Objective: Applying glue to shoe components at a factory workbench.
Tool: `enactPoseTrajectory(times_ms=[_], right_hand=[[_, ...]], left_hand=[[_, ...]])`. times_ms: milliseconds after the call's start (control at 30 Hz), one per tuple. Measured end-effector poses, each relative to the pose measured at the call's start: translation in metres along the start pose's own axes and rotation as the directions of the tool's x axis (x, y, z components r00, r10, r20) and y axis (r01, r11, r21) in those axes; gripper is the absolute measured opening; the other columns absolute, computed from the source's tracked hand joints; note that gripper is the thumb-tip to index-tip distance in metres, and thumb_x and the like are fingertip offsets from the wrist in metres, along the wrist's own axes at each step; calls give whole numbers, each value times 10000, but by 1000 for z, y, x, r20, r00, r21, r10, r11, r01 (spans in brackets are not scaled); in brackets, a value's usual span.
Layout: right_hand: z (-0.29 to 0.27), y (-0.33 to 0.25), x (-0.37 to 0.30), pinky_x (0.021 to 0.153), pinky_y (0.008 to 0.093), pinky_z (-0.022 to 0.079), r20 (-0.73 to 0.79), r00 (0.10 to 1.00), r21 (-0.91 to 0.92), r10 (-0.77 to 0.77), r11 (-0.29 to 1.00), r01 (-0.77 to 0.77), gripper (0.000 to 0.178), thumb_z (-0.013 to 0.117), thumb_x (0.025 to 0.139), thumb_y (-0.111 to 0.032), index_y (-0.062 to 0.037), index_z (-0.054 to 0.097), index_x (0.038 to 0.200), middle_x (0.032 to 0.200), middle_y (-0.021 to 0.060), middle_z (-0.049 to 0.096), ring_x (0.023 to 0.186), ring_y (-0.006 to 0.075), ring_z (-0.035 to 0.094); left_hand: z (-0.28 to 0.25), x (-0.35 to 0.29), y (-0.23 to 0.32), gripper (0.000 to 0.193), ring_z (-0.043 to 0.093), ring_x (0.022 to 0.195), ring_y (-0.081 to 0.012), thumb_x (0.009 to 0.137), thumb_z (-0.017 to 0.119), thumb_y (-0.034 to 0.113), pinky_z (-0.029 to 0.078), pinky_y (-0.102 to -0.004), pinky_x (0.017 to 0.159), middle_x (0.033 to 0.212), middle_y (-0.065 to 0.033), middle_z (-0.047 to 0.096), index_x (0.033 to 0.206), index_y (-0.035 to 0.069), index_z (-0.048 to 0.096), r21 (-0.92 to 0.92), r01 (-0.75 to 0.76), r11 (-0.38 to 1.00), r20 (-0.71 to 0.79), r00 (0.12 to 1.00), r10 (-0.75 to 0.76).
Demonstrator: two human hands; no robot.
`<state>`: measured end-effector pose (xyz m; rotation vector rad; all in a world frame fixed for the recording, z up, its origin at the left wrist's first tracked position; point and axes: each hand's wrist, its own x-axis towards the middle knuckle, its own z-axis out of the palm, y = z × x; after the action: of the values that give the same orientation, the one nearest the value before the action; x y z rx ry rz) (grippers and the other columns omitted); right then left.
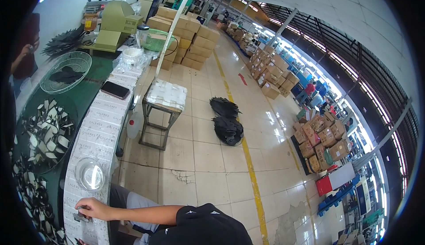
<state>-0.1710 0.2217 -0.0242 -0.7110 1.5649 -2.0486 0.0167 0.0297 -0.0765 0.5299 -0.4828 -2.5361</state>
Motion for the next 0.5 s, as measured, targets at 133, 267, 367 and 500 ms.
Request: enactPoseTrajectory(times_ms=[133,267,367,500], right_hand=[[0,-1,0,588,240,471,6,1000,-5,11,1000,-11,213,535,990,-150,19,567,1116,905,40,534,648,73,563],[0,1,0,589,237,469,7,1000,1,2,1000,-2,206,532,989,-134,29,566,1110,915,42,534,646,72,556],[0,4,0,591,235,468,7,1000,-2,-8,1000,8,203,528,989,-122,38,565,1109,924,45,533,645,72,551],[-1,1,0,595,233,470,18,1000,-4,22,1000,-22,204,526,988,-112,45,563,1113,936,50,534,647,70,549]], left_hand=[[3,-1,0,180,536,998,-260,938,574,123,457,-393,973,972,-112,586,996,-47,567,-62,25,998,-16,1000,-26],[15,-4,-1,179,533,996,-258,948,557,124,451,-390,983,972,-117,584,996,-48,566,91,-2,996,-51,999,6],[-3,0,0,213,530,1006,-257,963,534,147,444,-389,994,1010,-126,591,1035,-49,572,-31,22,999,116,993,-18],[-2,0,0,213,527,1003,-253,972,517,149,438,-389,1003,1026,-125,591,1049,-42,573,2,11,1000,50,999,-11]])
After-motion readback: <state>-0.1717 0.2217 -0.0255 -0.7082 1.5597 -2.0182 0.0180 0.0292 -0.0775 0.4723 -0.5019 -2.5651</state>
